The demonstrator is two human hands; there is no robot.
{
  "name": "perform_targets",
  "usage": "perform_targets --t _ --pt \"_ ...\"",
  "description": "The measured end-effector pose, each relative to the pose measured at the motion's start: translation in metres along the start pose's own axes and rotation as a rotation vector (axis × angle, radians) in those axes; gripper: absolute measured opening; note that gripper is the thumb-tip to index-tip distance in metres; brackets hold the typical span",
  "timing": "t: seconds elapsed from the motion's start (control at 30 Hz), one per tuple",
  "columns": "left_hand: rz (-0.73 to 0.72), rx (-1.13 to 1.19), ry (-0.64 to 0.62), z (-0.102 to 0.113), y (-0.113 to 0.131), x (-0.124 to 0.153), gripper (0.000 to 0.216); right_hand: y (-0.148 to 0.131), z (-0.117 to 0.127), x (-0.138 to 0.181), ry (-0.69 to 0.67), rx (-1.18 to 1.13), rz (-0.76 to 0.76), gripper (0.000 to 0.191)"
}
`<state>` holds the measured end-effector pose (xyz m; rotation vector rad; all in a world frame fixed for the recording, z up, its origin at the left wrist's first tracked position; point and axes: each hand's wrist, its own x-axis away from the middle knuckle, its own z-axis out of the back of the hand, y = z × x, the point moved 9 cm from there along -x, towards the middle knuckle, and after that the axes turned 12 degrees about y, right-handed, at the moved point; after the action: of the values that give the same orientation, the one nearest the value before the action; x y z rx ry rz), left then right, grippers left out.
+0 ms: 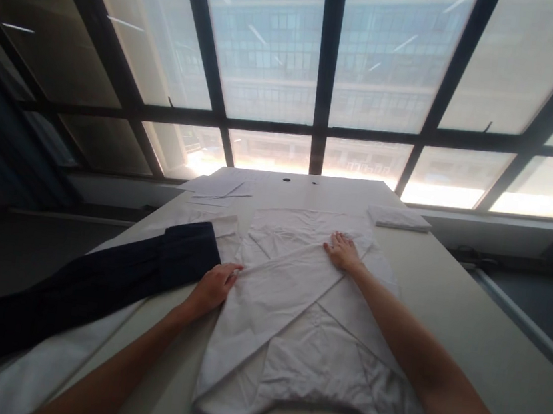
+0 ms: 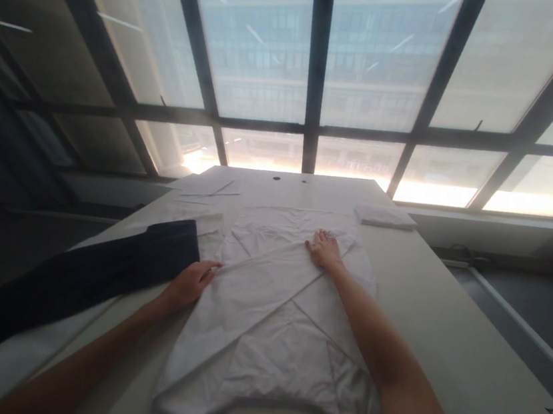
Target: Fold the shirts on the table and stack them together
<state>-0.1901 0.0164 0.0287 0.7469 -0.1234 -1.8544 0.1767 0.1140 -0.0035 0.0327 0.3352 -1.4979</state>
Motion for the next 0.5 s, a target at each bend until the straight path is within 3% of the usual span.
perform_targets --t 0.2,0.4,0.5 --pt "0.0 -0.003 -0.007 0.002 0.004 0.001 0.041 0.048 0.004 -0.008 0.045 0.035 -0.139 0.07" --pt "0.077 0.021 -0.055 0.005 -0.004 -0.003 0.032 0.056 -0.001 -0.006 0.08 0.056 -0.204 0.075" --pt "0.048 -0.058 0.009 0.017 0.012 0.0 0.033 0.059 -0.001 -0.006 0.108 0.065 -0.215 0.075"
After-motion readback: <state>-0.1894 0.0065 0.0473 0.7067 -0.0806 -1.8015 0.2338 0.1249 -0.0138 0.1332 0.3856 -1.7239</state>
